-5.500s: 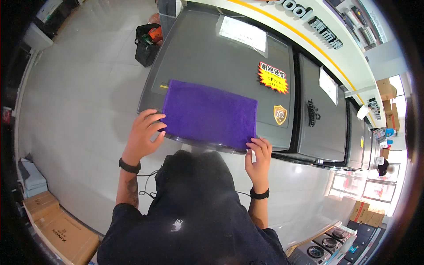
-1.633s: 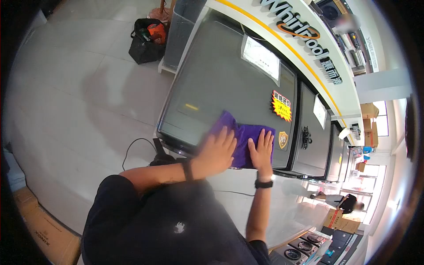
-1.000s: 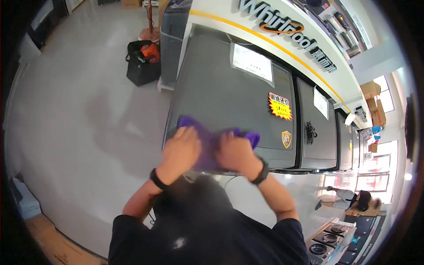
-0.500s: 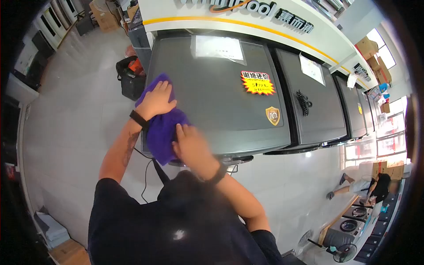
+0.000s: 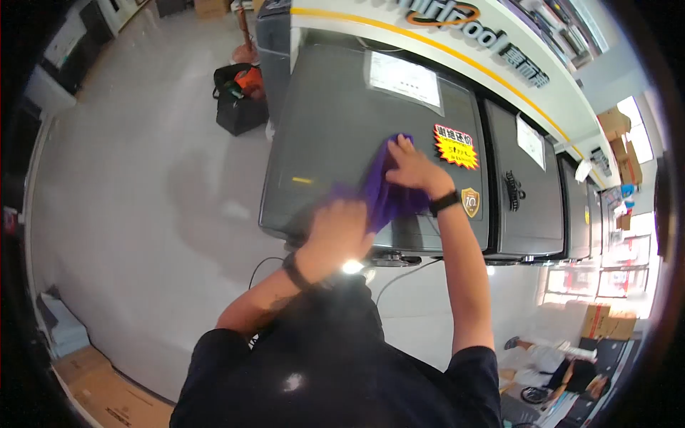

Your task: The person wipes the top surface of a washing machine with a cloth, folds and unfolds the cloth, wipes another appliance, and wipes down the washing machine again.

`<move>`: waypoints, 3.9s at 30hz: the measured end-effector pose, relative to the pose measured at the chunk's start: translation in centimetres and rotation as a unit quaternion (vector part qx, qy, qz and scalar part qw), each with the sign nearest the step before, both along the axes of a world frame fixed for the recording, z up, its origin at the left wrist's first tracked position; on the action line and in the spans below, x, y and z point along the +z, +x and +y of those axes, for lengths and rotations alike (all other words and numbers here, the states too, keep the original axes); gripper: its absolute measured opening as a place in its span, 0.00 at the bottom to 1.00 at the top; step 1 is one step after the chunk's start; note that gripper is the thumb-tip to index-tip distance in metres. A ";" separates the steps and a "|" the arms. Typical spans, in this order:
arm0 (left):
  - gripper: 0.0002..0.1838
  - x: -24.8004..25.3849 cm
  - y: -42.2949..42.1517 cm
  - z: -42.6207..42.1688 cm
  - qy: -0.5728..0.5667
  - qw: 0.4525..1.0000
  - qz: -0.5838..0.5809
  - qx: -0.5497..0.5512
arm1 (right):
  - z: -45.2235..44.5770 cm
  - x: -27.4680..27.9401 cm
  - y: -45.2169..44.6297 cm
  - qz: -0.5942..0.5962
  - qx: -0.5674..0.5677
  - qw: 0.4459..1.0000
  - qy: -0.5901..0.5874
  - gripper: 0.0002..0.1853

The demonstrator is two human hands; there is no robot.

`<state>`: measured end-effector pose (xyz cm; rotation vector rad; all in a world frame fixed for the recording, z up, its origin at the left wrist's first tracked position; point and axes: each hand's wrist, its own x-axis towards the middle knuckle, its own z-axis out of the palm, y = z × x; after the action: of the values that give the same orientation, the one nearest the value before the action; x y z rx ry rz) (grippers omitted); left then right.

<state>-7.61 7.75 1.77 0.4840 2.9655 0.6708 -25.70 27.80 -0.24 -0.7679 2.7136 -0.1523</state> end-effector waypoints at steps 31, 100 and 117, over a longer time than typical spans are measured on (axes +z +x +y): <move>0.30 -1.8 -4.5 -6.5 -0.175 0.980 0.077 -0.044 | -9.2 -0.2 16.1 0.150 -0.030 0.987 -0.047 0.24; 0.39 0.5 -8.0 -4.6 -0.240 0.961 -0.108 -0.088 | -7.7 2.6 7.9 0.083 0.115 0.988 0.061 0.34; 0.39 -1.2 -20.7 -6.6 -0.187 0.981 -0.041 0.026 | -7.9 2.9 -3.0 0.051 -0.032 0.998 0.026 0.49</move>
<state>-28.28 1.20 0.55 0.3385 2.9306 0.1221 -28.67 19.94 2.69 -0.6909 2.8278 -0.0583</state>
